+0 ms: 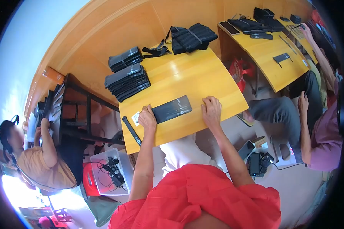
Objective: Applying labels to black straps and bundling them together with rubber bands.
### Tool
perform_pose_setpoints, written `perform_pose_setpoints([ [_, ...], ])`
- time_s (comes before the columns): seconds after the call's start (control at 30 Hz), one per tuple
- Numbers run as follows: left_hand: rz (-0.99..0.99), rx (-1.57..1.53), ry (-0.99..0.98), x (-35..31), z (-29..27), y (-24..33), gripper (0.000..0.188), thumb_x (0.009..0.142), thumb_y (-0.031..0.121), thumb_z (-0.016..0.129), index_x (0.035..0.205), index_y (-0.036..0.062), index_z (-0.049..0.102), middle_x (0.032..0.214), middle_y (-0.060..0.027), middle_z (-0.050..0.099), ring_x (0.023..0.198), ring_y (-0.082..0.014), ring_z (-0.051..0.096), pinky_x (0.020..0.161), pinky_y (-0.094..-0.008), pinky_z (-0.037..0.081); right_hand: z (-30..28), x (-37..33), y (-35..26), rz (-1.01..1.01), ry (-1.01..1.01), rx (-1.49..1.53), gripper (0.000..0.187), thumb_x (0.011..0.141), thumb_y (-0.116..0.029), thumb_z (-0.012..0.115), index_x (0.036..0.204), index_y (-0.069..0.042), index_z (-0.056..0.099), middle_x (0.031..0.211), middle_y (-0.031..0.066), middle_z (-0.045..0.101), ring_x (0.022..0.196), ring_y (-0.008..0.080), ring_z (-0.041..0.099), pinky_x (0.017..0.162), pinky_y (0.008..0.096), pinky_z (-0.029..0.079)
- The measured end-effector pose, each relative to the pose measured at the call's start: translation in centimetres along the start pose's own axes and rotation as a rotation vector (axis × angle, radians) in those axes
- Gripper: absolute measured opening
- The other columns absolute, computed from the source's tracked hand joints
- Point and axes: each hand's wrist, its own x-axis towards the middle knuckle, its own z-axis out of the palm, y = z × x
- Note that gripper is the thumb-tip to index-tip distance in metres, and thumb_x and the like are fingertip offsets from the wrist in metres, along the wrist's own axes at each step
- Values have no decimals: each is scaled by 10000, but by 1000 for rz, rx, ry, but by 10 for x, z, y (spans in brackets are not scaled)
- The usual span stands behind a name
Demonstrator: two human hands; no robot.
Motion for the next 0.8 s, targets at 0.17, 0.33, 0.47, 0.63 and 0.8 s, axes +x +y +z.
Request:
perform_pose_setpoints([
  [0.17, 85, -27, 80, 9, -23, 19, 335, 884, 293, 543, 702, 16, 586, 651, -242, 596, 615, -413, 593, 555, -488, 463, 1, 1, 1, -25, 17, 0, 238, 735, -62, 616, 967, -15, 595, 982, 107, 521, 973, 281, 485, 841, 397, 369],
  [0.33, 640, -154, 134, 14, -97, 101, 287, 880, 246, 551, 689, 34, 524, 628, -190, 576, 549, -375, 578, 497, -448, 456, -2, 1, -2, -4, 25, 2, 207, 742, -58, 602, 944, -11, 601, 978, 110, 529, 960, 285, 491, 820, 395, 374],
  [0.47, 781, -102, 31, 4, -114, 114, 243, 885, 220, 545, 714, 50, 512, 639, -171, 562, 546, -336, 590, 480, -409, 459, 1, -2, -1, -16, 18, 37, 204, 737, -60, 604, 934, -7, 597, 971, 111, 528, 944, 286, 494, 809, 399, 377],
  [0.63, 879, -297, 259, 17, -168, 100, 259, 872, 165, 580, 671, 40, 475, 597, -145, 480, 497, -316, 501, 464, -370, 411, 0, 3, -1, -24, 49, 8, 185, 739, -56, 601, 918, -7, 598, 972, 112, 531, 942, 283, 497, 807, 400, 377],
  [0.8, 818, -157, 375, 55, -238, 103, 316, 852, 162, 624, 640, 39, 424, 598, -159, 420, 491, -330, 424, 448, -343, 365, -2, 2, 4, -7, 53, 25, 179, 741, -44, 599, 916, -7, 601, 972, 111, 534, 954, 283, 496, 818, 392, 376],
])
